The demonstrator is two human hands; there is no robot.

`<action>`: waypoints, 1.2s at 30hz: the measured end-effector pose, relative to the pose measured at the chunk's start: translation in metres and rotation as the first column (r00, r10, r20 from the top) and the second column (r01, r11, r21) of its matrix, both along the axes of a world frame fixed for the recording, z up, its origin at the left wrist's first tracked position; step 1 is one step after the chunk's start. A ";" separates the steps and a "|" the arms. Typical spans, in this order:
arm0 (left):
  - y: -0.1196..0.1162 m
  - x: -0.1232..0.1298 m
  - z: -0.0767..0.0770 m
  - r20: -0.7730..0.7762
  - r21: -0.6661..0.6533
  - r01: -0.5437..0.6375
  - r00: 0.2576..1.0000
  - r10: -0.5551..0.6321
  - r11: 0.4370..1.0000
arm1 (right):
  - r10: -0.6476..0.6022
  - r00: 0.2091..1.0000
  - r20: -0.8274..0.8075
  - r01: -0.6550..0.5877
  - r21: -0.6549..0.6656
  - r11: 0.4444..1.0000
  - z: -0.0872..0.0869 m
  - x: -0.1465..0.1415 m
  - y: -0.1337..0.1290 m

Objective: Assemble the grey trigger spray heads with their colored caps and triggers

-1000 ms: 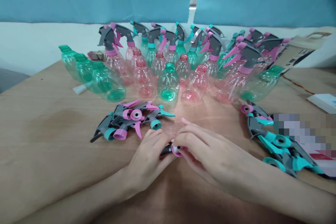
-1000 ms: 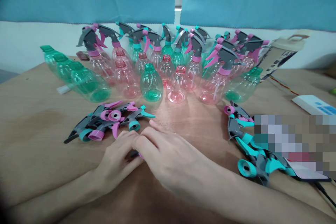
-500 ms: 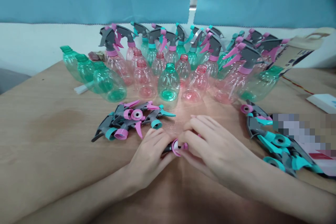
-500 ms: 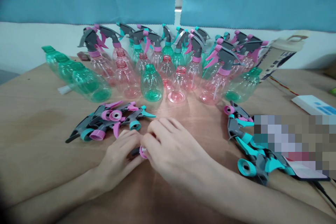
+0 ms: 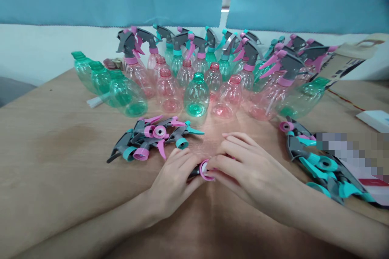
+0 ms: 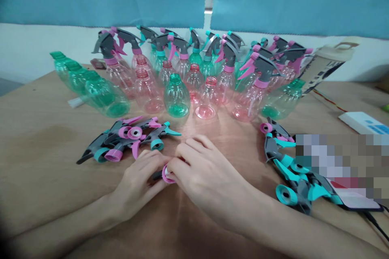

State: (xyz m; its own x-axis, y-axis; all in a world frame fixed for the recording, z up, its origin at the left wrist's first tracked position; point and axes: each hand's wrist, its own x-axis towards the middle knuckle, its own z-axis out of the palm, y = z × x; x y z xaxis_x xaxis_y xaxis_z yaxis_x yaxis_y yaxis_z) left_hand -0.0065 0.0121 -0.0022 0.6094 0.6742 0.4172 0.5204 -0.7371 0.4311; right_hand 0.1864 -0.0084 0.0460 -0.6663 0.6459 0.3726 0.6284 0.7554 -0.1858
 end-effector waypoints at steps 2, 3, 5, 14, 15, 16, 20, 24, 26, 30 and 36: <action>0.000 0.000 0.000 0.007 -0.011 0.005 1.000 -0.005 1.000 | 0.013 1.000 -0.023 -0.014 -0.022 1.000 -0.002 0.001 0.000; 0.000 0.000 0.000 0.010 -0.012 0.008 1.000 -0.008 1.000 | 0.016 0.999 -0.030 -0.018 -0.041 0.999 -0.002 0.001 0.000; 0.000 0.000 0.000 0.011 -0.009 0.023 1.000 -0.022 1.000 | 0.012 0.999 -0.039 -0.015 -0.075 0.997 -0.003 0.000 0.000; 0.001 0.000 -0.002 0.024 0.036 0.054 0.998 -0.054 0.998 | -0.044 0.999 0.003 0.044 -0.049 0.998 0.003 0.000 -0.002; 0.001 0.000 -0.002 0.026 0.037 0.055 0.998 -0.056 0.998 | -0.048 0.999 0.012 0.048 -0.031 0.998 0.004 0.000 -0.003; 0.000 0.000 -0.001 0.028 0.039 0.056 0.998 -0.057 0.998 | -0.050 0.999 0.017 0.050 -0.011 0.999 0.003 0.000 -0.004; -0.001 0.000 -0.001 0.024 0.041 0.052 0.998 -0.053 0.998 | -0.047 0.999 0.026 0.045 0.047 0.998 0.001 -0.003 -0.007; -0.001 -0.001 -0.002 -0.006 0.043 0.047 0.999 -0.046 0.998 | -0.006 1.000 0.022 0.005 0.087 0.996 -0.002 -0.008 -0.007; -0.001 -0.001 -0.003 -0.022 0.031 0.031 0.999 -0.030 0.999 | 0.006 0.999 0.032 -0.009 0.075 0.997 -0.004 -0.010 -0.006; -0.001 0.000 -0.005 -0.008 0.011 0.015 1.000 -0.015 1.000 | 0.006 0.998 0.068 -0.008 0.031 0.999 -0.003 -0.011 -0.006; 0.005 -0.008 0.010 -0.016 0.179 -0.048 0.999 0.051 0.983 | -0.030 1.000 0.005 0.030 -0.038 0.999 0.014 0.000 -0.017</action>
